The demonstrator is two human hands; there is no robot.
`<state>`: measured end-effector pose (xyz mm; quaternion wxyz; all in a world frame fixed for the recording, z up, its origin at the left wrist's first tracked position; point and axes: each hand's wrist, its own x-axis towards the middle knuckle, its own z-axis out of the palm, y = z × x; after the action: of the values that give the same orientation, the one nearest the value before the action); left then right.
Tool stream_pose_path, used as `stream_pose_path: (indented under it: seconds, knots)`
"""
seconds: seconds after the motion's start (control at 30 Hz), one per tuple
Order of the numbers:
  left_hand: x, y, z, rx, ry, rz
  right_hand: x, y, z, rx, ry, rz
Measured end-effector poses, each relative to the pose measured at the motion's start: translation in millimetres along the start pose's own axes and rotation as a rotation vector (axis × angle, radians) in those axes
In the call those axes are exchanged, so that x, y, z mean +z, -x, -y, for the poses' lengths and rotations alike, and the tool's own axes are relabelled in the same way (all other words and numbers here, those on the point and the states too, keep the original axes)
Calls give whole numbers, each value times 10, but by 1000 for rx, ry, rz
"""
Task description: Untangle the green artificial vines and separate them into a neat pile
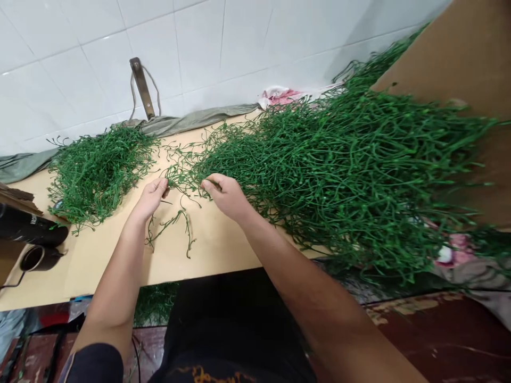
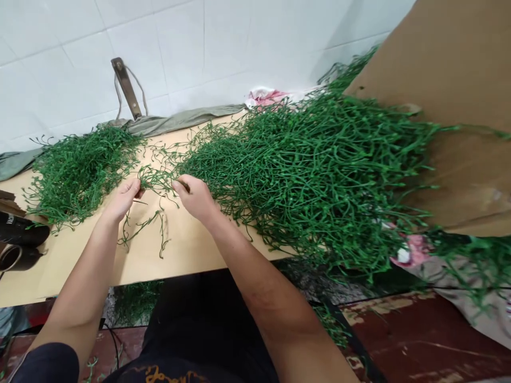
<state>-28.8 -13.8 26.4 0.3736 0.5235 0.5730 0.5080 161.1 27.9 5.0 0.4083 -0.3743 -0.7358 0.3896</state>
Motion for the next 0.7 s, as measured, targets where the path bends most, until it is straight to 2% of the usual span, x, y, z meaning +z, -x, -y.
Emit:
stream_pose_path:
  seconds: [0.17,0.3,0.43,0.6,0.7]
  knots:
    - [95,-141,170,-161,46,-290,160,90,36,-67,40,63]
    - [201,-212,334,-313,172,-425,258,74,37,-98,116,120]
    - [223,-230,463,-300,243,-472,287,17,-34,-84,108,122]
    - [167,-247,509,-288,468,-575,313,36,-103,-9,-2,149]
    - [171,-281,529,-262,427,-621,340,65,-114,-24,-39,186]
